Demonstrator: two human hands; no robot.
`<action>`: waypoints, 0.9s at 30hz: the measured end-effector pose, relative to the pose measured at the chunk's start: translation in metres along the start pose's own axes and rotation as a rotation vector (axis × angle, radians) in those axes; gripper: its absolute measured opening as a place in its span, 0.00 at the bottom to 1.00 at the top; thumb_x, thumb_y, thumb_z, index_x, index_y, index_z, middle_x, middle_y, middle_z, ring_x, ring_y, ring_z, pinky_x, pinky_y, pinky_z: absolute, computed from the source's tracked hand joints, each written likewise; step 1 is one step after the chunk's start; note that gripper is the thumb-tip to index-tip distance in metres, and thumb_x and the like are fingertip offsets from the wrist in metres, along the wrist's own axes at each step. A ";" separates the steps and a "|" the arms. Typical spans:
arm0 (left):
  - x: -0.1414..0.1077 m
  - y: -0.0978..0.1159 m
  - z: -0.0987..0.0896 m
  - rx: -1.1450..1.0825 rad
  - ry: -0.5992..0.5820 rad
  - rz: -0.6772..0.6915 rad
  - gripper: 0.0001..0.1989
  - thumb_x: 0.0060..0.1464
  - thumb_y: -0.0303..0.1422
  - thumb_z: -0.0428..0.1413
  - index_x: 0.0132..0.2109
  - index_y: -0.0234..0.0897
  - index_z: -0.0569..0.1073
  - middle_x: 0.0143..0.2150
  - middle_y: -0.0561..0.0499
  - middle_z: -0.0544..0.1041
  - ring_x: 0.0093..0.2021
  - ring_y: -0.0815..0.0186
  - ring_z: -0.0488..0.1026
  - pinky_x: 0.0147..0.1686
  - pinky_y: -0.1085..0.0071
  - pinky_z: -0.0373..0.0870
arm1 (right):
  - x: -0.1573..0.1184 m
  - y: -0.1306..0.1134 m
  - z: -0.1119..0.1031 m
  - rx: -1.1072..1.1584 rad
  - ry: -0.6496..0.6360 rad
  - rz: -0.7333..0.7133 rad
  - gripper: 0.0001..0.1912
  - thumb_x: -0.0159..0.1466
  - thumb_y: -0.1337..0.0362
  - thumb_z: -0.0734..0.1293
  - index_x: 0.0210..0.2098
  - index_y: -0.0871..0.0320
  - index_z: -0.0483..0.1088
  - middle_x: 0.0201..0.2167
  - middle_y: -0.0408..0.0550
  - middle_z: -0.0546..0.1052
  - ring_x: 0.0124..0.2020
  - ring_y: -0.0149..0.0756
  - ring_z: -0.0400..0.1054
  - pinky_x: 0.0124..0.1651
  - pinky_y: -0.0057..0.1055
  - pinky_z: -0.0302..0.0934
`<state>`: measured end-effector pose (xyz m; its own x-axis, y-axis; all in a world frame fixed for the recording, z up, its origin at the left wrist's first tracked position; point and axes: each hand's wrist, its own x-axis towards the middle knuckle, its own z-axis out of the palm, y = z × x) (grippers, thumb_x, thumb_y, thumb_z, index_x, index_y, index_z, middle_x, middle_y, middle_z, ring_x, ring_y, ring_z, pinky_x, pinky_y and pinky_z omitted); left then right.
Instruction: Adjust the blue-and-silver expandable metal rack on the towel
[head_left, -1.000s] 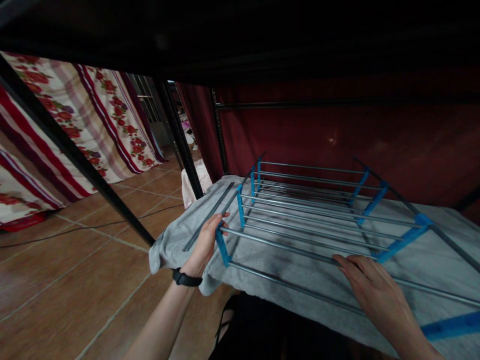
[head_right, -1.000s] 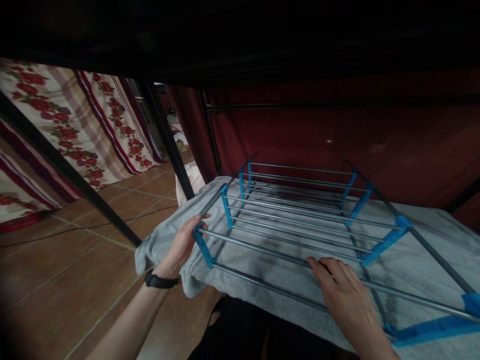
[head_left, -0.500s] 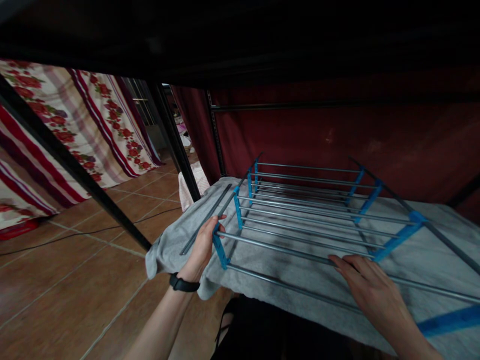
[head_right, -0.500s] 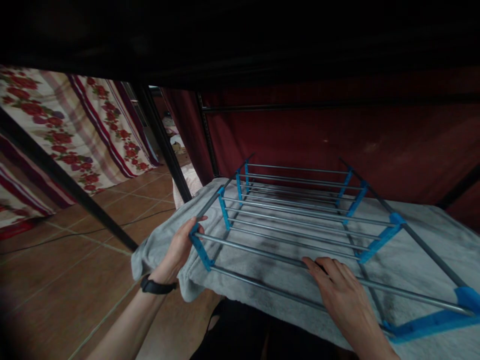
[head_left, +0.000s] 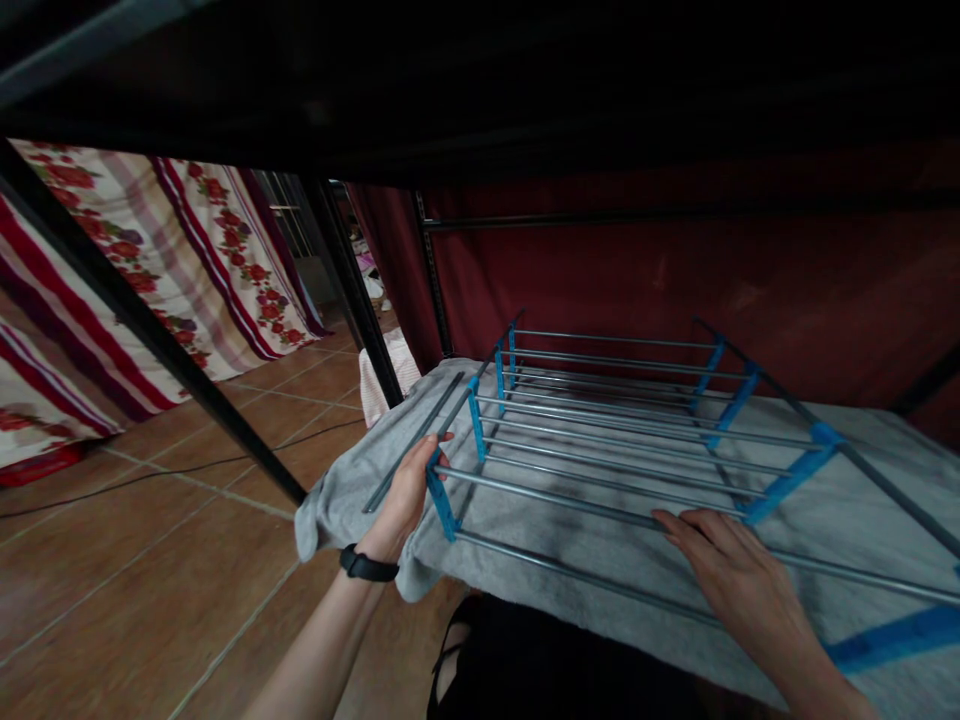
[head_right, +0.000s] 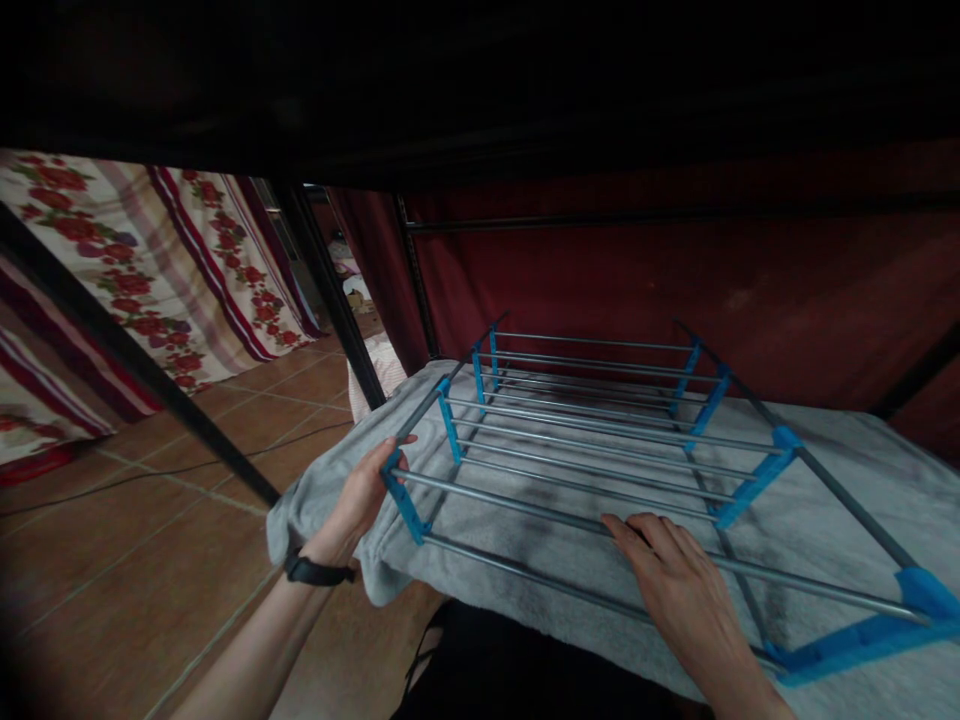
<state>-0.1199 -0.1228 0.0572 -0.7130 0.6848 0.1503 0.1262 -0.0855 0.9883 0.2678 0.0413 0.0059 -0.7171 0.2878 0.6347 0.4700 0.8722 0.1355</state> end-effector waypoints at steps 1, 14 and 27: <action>0.000 0.000 0.000 0.001 -0.007 -0.003 0.26 0.54 0.54 0.53 0.43 0.36 0.77 0.26 0.50 0.70 0.27 0.62 0.66 0.29 0.67 0.64 | 0.000 0.000 0.000 0.001 -0.002 -0.003 0.18 0.70 0.67 0.58 0.55 0.53 0.70 0.40 0.50 0.74 0.39 0.37 0.69 0.46 0.34 0.63; -0.004 -0.003 0.005 0.121 0.052 0.056 0.29 0.56 0.57 0.49 0.45 0.37 0.76 0.26 0.53 0.70 0.27 0.64 0.66 0.30 0.69 0.62 | 0.000 -0.002 -0.001 0.039 -0.032 0.039 0.17 0.71 0.64 0.57 0.55 0.53 0.70 0.40 0.49 0.73 0.39 0.37 0.69 0.46 0.35 0.63; 0.032 0.013 -0.026 -0.248 -0.074 -0.214 0.29 0.55 0.56 0.52 0.49 0.36 0.76 0.46 0.42 0.79 0.45 0.54 0.76 0.42 0.61 0.73 | 0.028 0.010 -0.032 0.132 -0.062 0.176 0.21 0.71 0.58 0.58 0.62 0.50 0.62 0.54 0.49 0.71 0.54 0.38 0.67 0.53 0.35 0.65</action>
<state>-0.1589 -0.1211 0.0750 -0.6523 0.7561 -0.0541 -0.1989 -0.1018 0.9747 0.2684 0.0459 0.0493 -0.6627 0.4601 0.5909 0.5217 0.8497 -0.0766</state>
